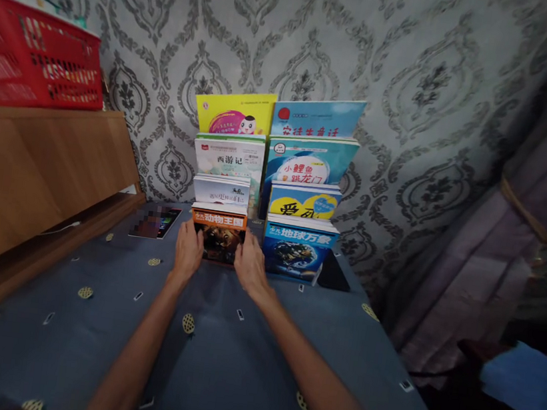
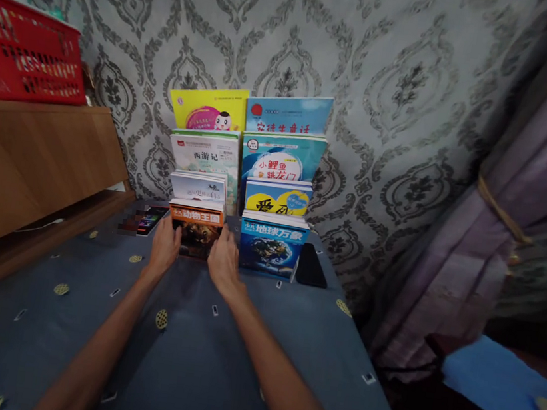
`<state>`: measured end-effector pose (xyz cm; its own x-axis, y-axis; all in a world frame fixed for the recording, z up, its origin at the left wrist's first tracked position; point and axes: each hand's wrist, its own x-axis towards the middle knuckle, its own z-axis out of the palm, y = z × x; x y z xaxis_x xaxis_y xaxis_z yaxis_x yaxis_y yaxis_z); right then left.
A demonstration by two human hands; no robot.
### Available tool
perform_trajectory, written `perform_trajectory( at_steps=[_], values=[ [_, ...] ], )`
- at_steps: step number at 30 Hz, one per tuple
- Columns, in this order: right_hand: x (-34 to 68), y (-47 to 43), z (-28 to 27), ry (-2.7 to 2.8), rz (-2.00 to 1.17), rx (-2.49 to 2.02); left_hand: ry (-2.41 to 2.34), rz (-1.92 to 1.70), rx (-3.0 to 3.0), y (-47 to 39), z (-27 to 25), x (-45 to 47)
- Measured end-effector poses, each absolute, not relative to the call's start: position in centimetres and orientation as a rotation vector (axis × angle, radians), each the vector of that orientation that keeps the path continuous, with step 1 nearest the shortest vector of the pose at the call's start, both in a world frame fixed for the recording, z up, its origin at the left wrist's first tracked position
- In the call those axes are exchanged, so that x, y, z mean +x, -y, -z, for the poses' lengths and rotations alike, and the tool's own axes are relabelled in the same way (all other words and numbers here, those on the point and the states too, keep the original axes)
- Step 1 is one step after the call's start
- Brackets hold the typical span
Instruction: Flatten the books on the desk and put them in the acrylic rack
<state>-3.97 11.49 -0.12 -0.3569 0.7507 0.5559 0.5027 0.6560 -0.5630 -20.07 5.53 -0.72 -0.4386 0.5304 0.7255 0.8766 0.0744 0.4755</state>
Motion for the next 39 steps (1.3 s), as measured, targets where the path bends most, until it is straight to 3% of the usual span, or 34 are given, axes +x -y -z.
perform_trajectory(
  at_steps=[8,39],
  values=[
    [-3.9,-11.7,0.3,2.016,-0.408,-0.971,2.015,1.167,-1.365,-6.0,0.2,-20.2],
    [-4.5,-11.9,1.6,2.019,-0.284,-0.967,1.946,1.311,-1.386,-6.6,1.4,-21.3]
  ],
)
